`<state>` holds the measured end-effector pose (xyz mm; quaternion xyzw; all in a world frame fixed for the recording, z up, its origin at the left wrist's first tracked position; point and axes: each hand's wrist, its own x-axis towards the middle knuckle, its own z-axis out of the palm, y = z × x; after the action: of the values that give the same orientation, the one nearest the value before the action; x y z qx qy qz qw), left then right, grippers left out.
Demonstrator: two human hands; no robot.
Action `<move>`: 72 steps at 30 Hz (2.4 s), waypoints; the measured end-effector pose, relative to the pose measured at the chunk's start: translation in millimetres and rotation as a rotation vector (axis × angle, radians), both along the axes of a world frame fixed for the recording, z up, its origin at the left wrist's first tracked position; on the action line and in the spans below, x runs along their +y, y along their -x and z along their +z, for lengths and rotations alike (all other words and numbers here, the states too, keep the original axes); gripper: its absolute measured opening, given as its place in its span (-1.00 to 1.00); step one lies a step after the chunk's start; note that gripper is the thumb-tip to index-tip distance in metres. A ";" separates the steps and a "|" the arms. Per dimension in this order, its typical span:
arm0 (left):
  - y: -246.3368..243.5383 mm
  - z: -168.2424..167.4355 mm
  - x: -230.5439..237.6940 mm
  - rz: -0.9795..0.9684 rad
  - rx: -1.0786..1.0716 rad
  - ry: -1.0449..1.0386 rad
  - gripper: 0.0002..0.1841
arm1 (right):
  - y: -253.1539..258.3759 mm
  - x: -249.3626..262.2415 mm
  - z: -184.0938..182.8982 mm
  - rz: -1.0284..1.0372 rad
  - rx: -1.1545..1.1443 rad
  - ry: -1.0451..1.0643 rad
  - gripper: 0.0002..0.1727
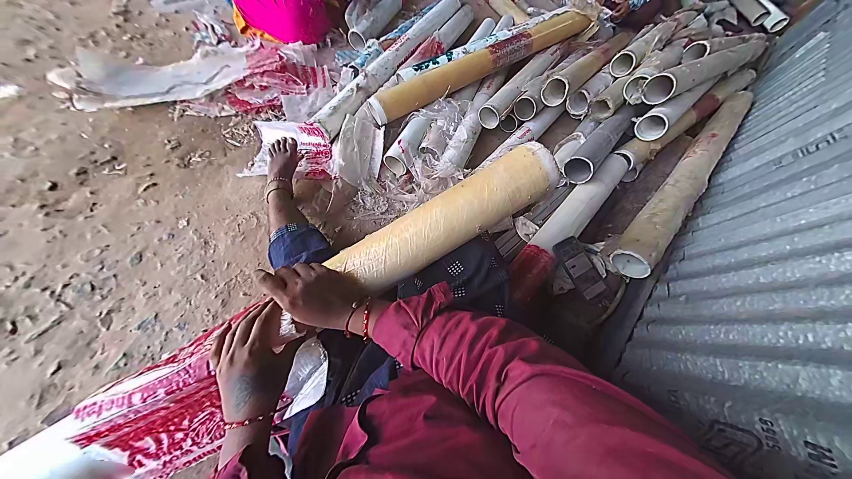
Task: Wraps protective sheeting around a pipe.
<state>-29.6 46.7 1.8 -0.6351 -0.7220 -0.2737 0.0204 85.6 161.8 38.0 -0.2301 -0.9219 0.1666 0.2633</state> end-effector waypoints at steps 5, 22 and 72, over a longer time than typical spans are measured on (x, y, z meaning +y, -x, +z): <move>-0.6 -2.1 -1.9 -0.005 0.002 -0.013 -0.25 | -8.8 -2.6 1.7 -0.041 0.105 0.142 -0.54; -15.0 -11.0 -6.7 0.069 -0.001 -0.096 -0.26 | -92.0 10.1 -7.4 -0.188 0.517 0.072 -0.70; 21.2 11.7 -13.1 -0.084 -0.252 0.016 -0.45 | -35.7 -30.1 20.9 -0.239 0.200 0.824 -0.77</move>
<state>-50.8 33.6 13.5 -0.6256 -0.6937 -0.3462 -0.0870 121.4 131.7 58.9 -0.4035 -0.7153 0.5105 0.2549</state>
